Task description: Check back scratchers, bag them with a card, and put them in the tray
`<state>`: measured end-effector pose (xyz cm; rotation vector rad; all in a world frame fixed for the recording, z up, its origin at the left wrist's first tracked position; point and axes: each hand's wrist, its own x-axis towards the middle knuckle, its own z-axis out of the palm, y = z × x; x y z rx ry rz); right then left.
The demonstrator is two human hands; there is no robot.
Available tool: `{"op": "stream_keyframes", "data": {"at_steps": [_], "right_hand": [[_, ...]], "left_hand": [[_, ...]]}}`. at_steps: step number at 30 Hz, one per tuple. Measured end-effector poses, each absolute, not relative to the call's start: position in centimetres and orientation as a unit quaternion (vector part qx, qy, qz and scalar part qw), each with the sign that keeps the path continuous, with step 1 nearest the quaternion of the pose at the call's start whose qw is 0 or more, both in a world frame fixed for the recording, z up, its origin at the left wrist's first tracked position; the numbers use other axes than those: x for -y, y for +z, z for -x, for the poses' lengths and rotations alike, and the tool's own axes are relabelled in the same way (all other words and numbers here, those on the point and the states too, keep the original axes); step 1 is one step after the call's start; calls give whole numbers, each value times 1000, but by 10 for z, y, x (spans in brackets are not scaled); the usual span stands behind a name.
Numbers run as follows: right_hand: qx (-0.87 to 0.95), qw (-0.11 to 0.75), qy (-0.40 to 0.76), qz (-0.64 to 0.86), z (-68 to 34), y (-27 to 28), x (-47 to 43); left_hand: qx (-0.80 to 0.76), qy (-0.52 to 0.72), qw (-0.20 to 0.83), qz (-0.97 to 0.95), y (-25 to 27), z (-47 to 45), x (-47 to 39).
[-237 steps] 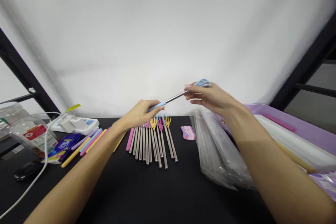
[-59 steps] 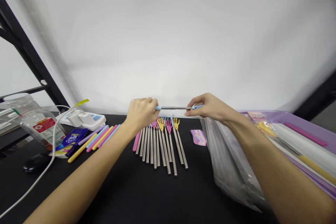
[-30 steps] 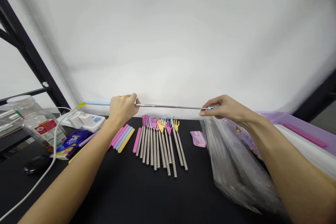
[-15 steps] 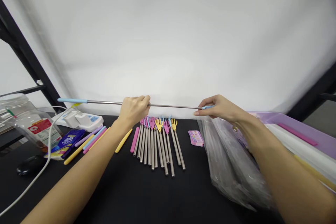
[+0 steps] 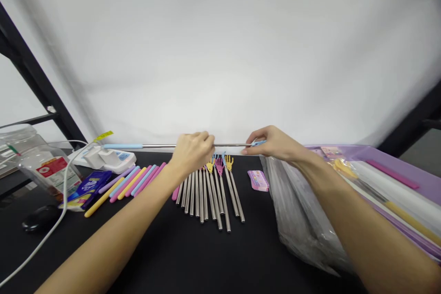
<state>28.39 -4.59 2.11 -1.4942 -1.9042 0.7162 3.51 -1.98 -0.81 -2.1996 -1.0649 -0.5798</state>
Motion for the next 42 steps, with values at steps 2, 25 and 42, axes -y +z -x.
{"op": "stream_keyframes", "data": {"at_steps": [2, 25, 42], "right_hand": [[697, 310, 265, 589, -299, 22, 46], [791, 247, 210, 519, -242, 31, 53], [751, 279, 282, 529, -265, 30, 53]], "left_hand": [[465, -210, 312, 801, -5, -22, 13], [407, -170, 226, 868, -12, -76, 35], [456, -184, 210, 845, 3, -24, 14]]}}
